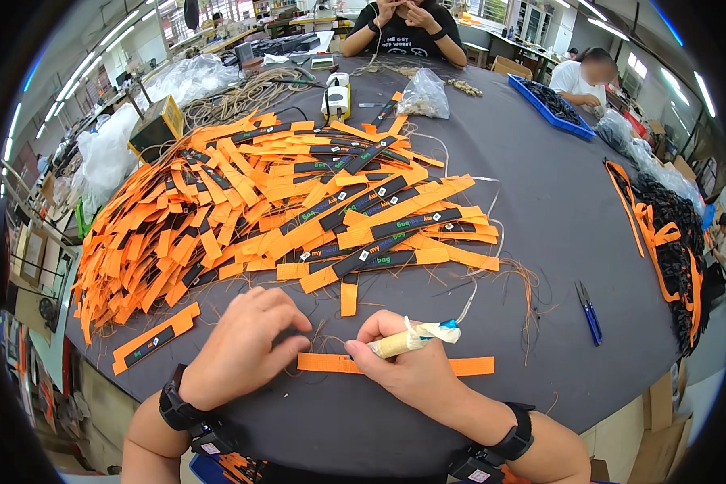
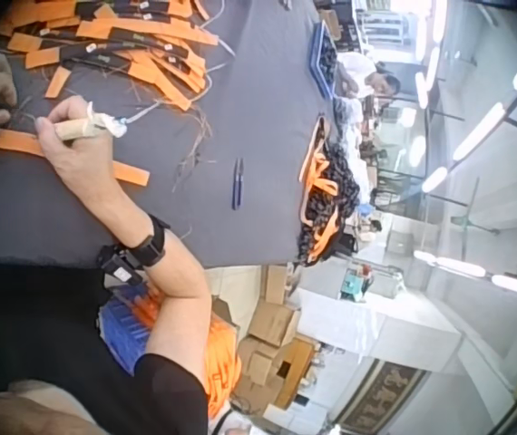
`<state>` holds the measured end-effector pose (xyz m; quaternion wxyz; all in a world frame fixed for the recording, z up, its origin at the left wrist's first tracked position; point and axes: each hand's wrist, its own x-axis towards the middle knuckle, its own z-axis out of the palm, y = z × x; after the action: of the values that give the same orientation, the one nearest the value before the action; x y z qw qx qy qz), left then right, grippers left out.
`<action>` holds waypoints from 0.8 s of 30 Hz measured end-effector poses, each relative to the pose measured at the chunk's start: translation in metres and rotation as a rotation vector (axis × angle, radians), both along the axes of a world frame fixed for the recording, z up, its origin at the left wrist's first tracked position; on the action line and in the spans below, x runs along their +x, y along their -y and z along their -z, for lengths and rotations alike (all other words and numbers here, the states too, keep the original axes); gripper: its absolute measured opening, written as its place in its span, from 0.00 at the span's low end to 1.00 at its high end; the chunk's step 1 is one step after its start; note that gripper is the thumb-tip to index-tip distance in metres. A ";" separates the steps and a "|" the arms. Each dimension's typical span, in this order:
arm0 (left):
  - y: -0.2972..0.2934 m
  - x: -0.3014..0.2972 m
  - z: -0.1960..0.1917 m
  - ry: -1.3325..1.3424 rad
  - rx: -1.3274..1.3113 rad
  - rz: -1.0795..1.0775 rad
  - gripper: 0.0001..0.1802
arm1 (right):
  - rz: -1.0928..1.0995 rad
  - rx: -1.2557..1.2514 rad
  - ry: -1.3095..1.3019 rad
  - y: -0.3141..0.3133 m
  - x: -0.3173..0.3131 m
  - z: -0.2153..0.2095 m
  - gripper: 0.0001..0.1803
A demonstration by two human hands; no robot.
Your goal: The person assembles orange lanyards by applying glue to the ends of the straps and attaching small black components. They repeatedly pick up lanyards from a pile, apply glue, attach the components, and place the finished items into a blue bin.
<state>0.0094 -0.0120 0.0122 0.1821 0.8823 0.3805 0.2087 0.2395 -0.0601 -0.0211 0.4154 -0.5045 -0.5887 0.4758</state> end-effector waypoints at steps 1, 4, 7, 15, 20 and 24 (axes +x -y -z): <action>0.002 0.000 0.001 -0.011 -0.053 0.033 0.08 | -0.003 -0.004 0.003 0.000 -0.001 -0.001 0.09; 0.008 0.005 0.005 -0.022 -0.119 0.082 0.11 | -0.012 -0.005 0.011 0.000 -0.002 -0.003 0.09; 0.009 0.007 0.006 -0.036 -0.130 0.081 0.11 | -0.025 0.005 0.032 -0.001 -0.001 -0.002 0.09; 0.009 0.007 0.008 -0.043 -0.155 0.084 0.10 | -0.030 0.017 0.047 -0.001 -0.003 -0.005 0.10; 0.009 0.007 0.009 -0.033 -0.152 0.085 0.10 | -0.032 0.031 0.076 -0.001 -0.002 -0.005 0.10; 0.009 0.007 0.008 -0.042 -0.150 0.088 0.10 | -0.032 0.045 0.079 -0.001 -0.002 -0.005 0.10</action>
<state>0.0165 -0.0208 0.0044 0.2487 0.8863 0.3595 0.1529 0.2371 -0.0588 -0.0156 0.3953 -0.5041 -0.6232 0.4486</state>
